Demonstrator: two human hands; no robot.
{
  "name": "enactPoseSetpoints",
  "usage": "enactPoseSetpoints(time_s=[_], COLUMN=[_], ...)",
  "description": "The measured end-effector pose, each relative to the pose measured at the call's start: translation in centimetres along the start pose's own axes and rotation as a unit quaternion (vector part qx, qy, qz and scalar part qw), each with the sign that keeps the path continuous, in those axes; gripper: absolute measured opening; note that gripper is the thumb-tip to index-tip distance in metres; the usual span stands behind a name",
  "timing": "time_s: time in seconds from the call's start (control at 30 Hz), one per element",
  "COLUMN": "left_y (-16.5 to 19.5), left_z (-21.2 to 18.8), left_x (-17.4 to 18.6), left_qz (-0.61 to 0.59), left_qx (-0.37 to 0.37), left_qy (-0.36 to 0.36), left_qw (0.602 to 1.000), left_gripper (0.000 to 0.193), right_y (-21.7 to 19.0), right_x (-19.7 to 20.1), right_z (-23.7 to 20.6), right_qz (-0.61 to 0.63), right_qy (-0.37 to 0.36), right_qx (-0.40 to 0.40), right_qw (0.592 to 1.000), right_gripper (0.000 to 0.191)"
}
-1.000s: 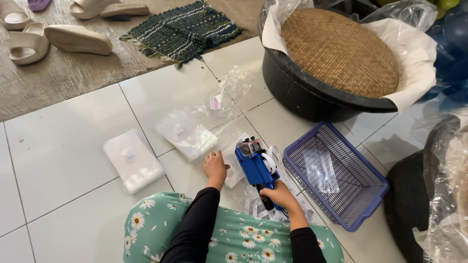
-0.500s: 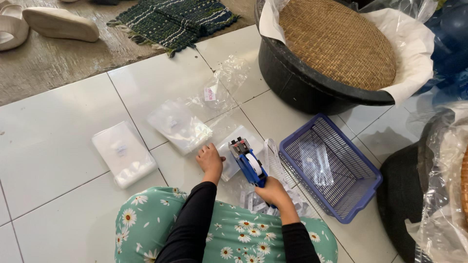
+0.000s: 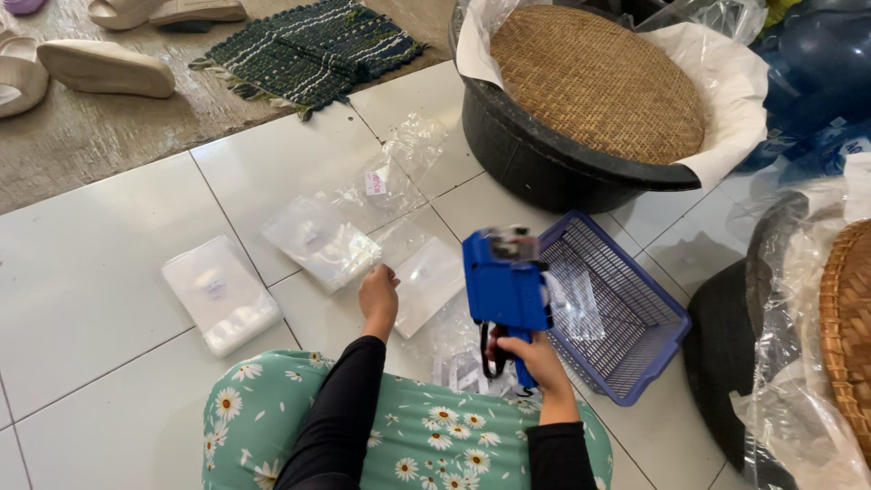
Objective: The person sits on a cushion on the floor and wraps white foam items in clear plastic bags, folding the bags closed. They then use a handheld blue bag-sealing machine to seal the open ends of the bags and set the sealed packages on the floor beside them.
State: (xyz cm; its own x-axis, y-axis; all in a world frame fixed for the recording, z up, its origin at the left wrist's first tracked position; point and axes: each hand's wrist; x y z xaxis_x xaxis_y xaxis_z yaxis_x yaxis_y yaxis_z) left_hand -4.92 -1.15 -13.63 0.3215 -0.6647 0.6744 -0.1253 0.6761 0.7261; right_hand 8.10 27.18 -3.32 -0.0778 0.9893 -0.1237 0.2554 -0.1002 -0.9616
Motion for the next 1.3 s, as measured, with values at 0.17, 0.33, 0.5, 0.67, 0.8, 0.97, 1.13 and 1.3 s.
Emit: enactPoseSetpoints(time_s=[0.17,0.33,0.5,0.67,0.8,0.97,1.13,1.3], left_y=[2.8,7.8,14.0,16.2,11.2,3.1,0.3,0.7], left_z=[0.3,-0.9,-2.4,-1.9,-0.1,1.4,0.6,0.0], left_x=[0.9,-1.6,-7.2,-9.5,-5.9,2.0,3.8,1.7], left_qz=[-0.277,-0.316,-0.346,-0.23,-0.122,0.107,0.103,0.139], left_qx=[0.132,0.079,0.019,-0.252,-0.233,-0.093,-0.039,-0.052], left_qy=[-0.098,-0.125,-0.176,-0.11,-0.17,-0.145,-0.056,-0.073], left_qw=[0.947,0.937,0.921,0.934,0.95,0.979,0.992,0.986], left_gripper=[0.013,0.021,0.028,0.039,0.041,0.049,0.053,0.054], right_y=[-0.5,1.4,1.4,-0.4,-1.2,-0.1,2.6,4.4], right_x=[0.7,2.6,3.0,2.1,1.5,0.5,-0.3,-0.7], right_z=[-1.0,-1.3,-1.2,-1.2,-1.3,0.8,3.8,4.9], right_qz=[0.212,0.27,0.288,0.261,0.175,0.034,-0.059,-0.138], right_qy=[-0.108,-0.146,-0.125,-0.129,-0.071,-0.011,0.008,0.014], right_qx=[0.094,0.135,0.122,0.117,0.107,0.07,0.01,-0.042], right_qw=[0.967,0.942,0.941,0.949,0.976,0.997,0.998,0.989], right_gripper=[0.04,0.044,0.042,0.04,0.037,0.026,0.022,0.021])
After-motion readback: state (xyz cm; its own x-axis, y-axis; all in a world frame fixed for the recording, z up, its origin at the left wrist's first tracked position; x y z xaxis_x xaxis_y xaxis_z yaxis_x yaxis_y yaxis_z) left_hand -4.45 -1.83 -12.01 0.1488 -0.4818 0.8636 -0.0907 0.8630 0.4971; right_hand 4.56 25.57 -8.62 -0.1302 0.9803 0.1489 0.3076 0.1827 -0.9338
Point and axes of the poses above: each hand's wrist, its own z-axis towards the middle knuckle, its own x-axis out of the back of the hand, y = z × x, and after that the axes turned 1 degree about z, right-handed
